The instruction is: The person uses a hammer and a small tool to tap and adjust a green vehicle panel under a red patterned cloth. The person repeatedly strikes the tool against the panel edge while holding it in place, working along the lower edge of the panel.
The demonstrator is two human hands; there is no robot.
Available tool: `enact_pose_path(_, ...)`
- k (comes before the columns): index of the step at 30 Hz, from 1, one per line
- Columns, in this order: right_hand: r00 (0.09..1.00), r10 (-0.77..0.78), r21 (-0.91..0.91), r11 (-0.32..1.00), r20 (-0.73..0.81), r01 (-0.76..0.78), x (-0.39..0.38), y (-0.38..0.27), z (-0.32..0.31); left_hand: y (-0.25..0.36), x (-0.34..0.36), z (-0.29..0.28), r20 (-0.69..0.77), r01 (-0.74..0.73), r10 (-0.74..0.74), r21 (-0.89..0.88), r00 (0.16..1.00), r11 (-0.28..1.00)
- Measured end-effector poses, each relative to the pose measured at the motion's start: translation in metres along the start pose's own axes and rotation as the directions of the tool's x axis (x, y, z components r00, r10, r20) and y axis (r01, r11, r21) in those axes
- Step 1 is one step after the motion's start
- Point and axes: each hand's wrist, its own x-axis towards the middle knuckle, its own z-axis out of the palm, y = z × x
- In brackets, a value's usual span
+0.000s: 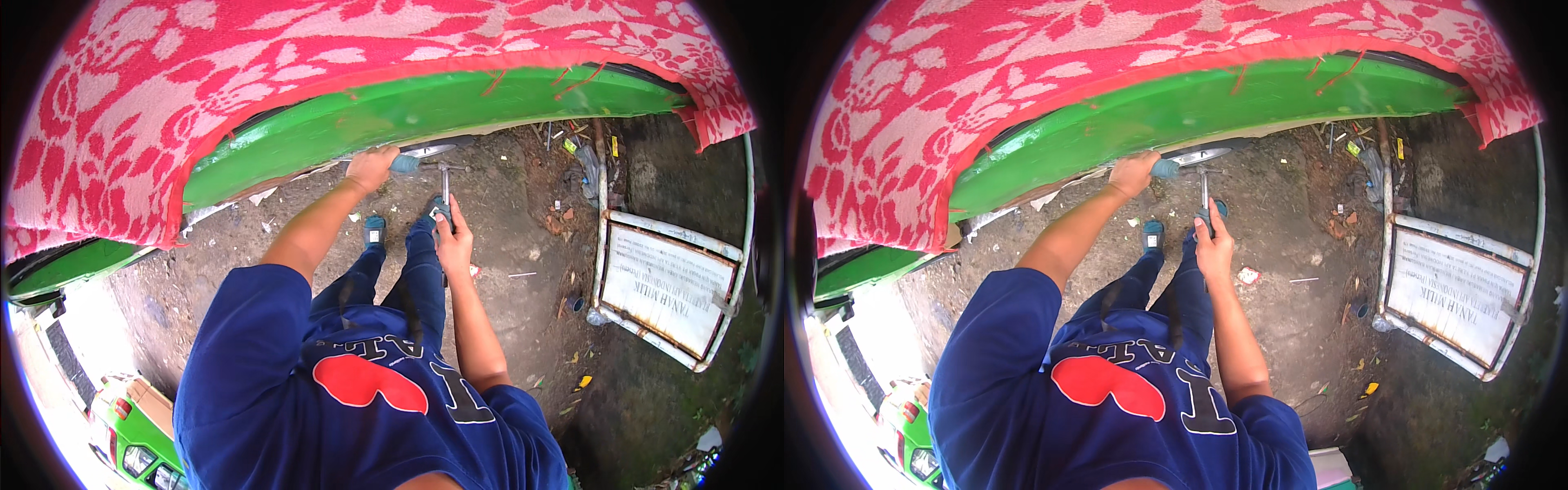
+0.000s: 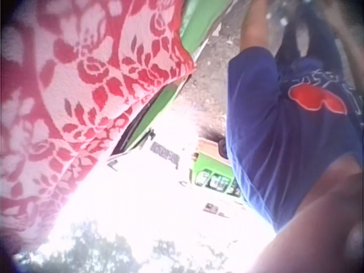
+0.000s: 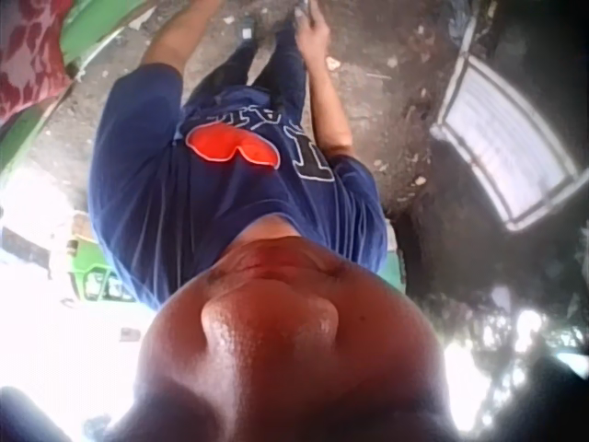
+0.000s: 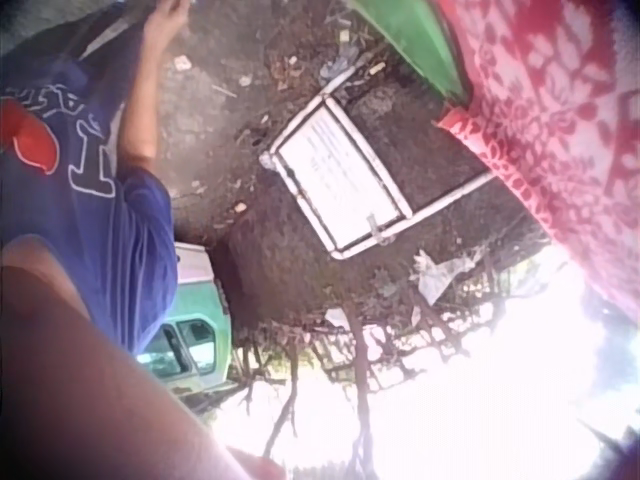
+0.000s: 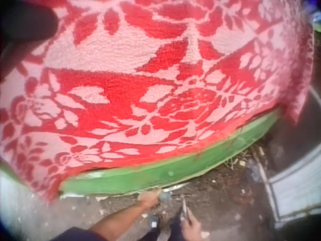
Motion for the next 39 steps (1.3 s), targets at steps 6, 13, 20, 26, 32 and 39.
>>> enact_pose_path(6, 0.997, 0.067, 0.3, 0.952, -0.024, -0.057, -0.006, -0.006, 0.026, -0.011, 0.006, 0.005, -0.06, 0.043, -0.042, 0.011, 0.997, 0.999)
enact_pose_path(13, 0.996, 0.092, 0.453, 0.888, 0.002, -0.083, -0.011, -0.011, 0.035, -0.046, -0.048, -0.02, 0.083, 0.032, -0.038, 0.08, 0.996, 0.996)
enact_pose_path(20, 0.998, 0.061, 0.38, 0.924, -0.02, -0.049, -0.014, -0.011, 0.012, 0.001, -0.035, -0.004, -0.086, -0.24, 0.23, -0.119, 0.969, 0.964)
enact_pose_path(26, 0.996, 0.059, 0.363, 0.931, -0.071, -0.029, -0.019, -0.01, -0.002, 0.0, -0.034, 0.001, -0.099, -0.265, 0.254, -0.129, 0.962, 0.955)
enact_pose_path(32, 0.995, 0.068, 0.346, 0.937, -0.071, -0.039, -0.025, -0.006, -0.005, -0.01, -0.035, -0.007, -0.064, -0.287, 0.281, -0.132, 0.958, 0.949)
enact_pose_path(39, 0.99, 0.108, 0.339, 0.938, -0.088, -0.072, -0.032, 0.004, -0.008, -0.01, -0.036, -0.001, -0.121, -0.312, 0.297, -0.143, 0.947, 0.939)
